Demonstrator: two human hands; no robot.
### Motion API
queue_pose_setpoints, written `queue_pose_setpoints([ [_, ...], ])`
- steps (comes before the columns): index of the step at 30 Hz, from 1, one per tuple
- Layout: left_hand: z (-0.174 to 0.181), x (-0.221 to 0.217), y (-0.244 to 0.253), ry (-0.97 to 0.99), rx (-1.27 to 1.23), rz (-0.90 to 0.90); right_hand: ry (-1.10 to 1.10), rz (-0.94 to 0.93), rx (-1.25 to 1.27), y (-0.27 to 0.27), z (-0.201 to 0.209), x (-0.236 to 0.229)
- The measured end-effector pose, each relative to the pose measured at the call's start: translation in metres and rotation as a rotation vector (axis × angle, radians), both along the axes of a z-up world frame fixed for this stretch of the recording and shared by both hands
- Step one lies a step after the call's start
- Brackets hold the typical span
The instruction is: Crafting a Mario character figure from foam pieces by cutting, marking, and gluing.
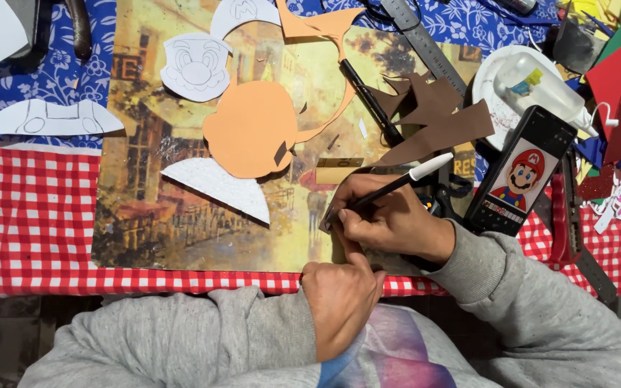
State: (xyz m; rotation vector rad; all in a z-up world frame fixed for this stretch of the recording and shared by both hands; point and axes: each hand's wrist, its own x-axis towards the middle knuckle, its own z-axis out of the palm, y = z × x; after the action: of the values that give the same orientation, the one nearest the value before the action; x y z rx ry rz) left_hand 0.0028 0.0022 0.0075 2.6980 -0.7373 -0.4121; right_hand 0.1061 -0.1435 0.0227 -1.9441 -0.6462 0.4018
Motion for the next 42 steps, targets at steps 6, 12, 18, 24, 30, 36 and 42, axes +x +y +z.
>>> queue_pose_setpoints([
  [6,-0.009,-0.002,0.0,0.112,-0.064,-0.025,-0.024,0.087,0.081,-0.002,-0.001,0.001],
  [12,-0.002,0.0,0.0,0.008,-0.047,0.022,0.014,0.009,0.038,0.001,-0.001,-0.001],
  [18,-0.002,-0.001,0.002,0.012,-0.059,-0.003,0.026,-0.012,0.042,0.0,-0.002,-0.002],
  [24,-0.015,-0.007,-0.003,0.098,-0.055,0.021,-0.037,0.072,0.061,-0.004,-0.004,0.0],
  [30,0.015,0.009,0.008,0.059,-0.108,0.126,0.177,-0.466,0.414,-0.011,0.001,-0.009],
  [36,0.021,0.034,0.043,0.023,-0.396,0.198,-0.283,-0.2,0.147,-0.018,0.064,-0.009],
  [42,0.041,0.05,0.069,-0.092,-0.626,0.335,-0.358,-0.247,-0.044,-0.039,0.096,-0.028],
])
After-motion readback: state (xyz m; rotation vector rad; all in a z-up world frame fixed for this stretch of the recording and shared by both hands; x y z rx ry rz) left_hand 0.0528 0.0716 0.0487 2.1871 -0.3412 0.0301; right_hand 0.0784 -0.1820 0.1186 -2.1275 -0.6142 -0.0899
